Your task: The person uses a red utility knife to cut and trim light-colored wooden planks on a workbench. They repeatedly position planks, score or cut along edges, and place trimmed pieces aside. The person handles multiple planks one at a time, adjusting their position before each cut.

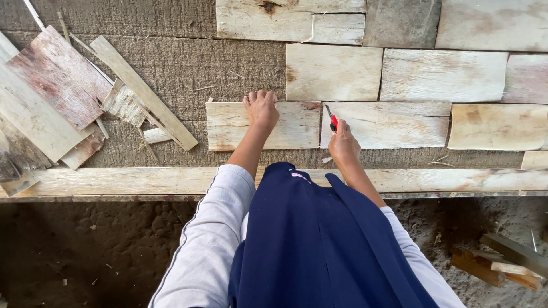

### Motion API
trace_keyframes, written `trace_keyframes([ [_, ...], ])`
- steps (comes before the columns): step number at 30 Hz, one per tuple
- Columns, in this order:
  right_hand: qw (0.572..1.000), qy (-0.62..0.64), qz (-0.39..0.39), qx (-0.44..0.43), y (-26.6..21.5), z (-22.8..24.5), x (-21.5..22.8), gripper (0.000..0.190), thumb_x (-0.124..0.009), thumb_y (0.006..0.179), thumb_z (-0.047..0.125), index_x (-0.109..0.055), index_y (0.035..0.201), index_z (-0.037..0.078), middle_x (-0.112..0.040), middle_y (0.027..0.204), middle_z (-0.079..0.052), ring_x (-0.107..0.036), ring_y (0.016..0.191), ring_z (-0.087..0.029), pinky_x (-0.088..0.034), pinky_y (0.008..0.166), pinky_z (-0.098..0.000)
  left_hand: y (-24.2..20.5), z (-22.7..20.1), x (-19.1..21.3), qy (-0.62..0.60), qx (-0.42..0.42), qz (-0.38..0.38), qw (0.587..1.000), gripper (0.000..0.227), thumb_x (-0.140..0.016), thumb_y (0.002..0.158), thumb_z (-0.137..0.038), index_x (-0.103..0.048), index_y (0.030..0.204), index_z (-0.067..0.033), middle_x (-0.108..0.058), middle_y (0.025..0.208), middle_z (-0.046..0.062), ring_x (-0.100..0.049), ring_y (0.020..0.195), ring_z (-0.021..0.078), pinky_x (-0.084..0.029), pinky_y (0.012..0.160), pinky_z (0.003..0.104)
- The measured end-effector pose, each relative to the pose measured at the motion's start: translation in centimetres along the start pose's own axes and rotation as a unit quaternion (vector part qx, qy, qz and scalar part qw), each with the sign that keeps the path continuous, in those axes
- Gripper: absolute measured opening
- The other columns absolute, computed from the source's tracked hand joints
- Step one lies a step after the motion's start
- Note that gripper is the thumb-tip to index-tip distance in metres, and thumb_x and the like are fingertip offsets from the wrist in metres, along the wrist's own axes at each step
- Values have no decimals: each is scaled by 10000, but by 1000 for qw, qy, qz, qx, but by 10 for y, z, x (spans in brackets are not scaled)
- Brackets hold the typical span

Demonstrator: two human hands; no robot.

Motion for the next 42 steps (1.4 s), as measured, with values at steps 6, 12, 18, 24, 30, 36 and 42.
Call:
trace_keyframes([
  [6, 1000, 3, 3, 2, -4, 7, 9, 309, -451, 1057, 97, -426, 1360, 46, -604, 1286, -249, -716, 923, -461, -583, 788, -589, 4, 1, 5, -14, 22, 4, 1000, 102, -647, 870, -195, -624, 956, -245, -582, 1057, 4, -457, 1182, 272, -284, 1155, 580],
  [12, 1000, -8, 4, -8, 1, -3, -2, 320, -459, 1046, 158, -402, 1355, 98, -574, 1313, -222, -691, 970, -521, -560, 838, -647, 5, -8, 18, -6, 15, 40, 999, 107, -611, 892, -193, -622, 960, -274, -559, 1068, -15, -436, 1188, 258, -298, 1136, 639],
  [18, 1000, -4, 12, -12, 3, -3, -1, 320, -459, 1048, 158, -403, 1355, 88, -573, 1308, -223, -686, 991, -526, -554, 846, -651, 1, -14, 29, -24, 12, 51, 998, 134, -566, 910, -186, -618, 954, -302, -563, 1044, -33, -453, 1175, 247, -291, 1141, 657],
  [24, 1000, -8, 3, -6, 2, -4, -4, 313, -461, 1030, 167, -391, 1330, 113, -555, 1309, -209, -684, 956, -537, -555, 831, -651, 7, -7, 34, -63, 2, 101, 993, 148, -550, 942, -180, -623, 975, -304, -582, 1055, -30, -517, 1156, 235, -215, 1152, 666],
  [30, 1000, 0, -10, 0, 3, -6, -6, 292, -460, 1039, 148, -401, 1321, 96, -561, 1292, -214, -687, 952, -531, -566, 817, -640, 5, -10, 43, -65, -22, 110, 992, 174, -515, 909, -166, -611, 946, -307, -587, 1036, -25, -575, 1094, 245, -330, 1037, 554],
  [36, 1000, -3, 1, -7, 0, 3, 2, 308, -450, 1047, 121, -423, 1350, 73, -588, 1276, -208, -712, 944, -467, -586, 799, -597, 9, -6, 14, 14, -61, 44, 997, 176, -593, 866, -172, -608, 995, -290, -546, 1049, -32, -477, 1112, 234, -310, 932, 457],
  [42, 1000, -10, -2, 0, 1, 0, -1, 321, -474, 1045, 135, -415, 1354, 71, -578, 1283, -228, -703, 943, -501, -576, 795, -625, -1, -21, 23, 26, -87, 9, 996, 233, -679, 818, -98, -591, 990, -229, -510, 1118, 5, -450, 1133, 267, -358, 984, 478],
])
Point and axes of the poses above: each hand's wrist, its own y-axis towards the middle knuckle, its own x-axis out of the back of the hand, z = x × y, the point moved 3 cm from there along y, towards the middle knuckle
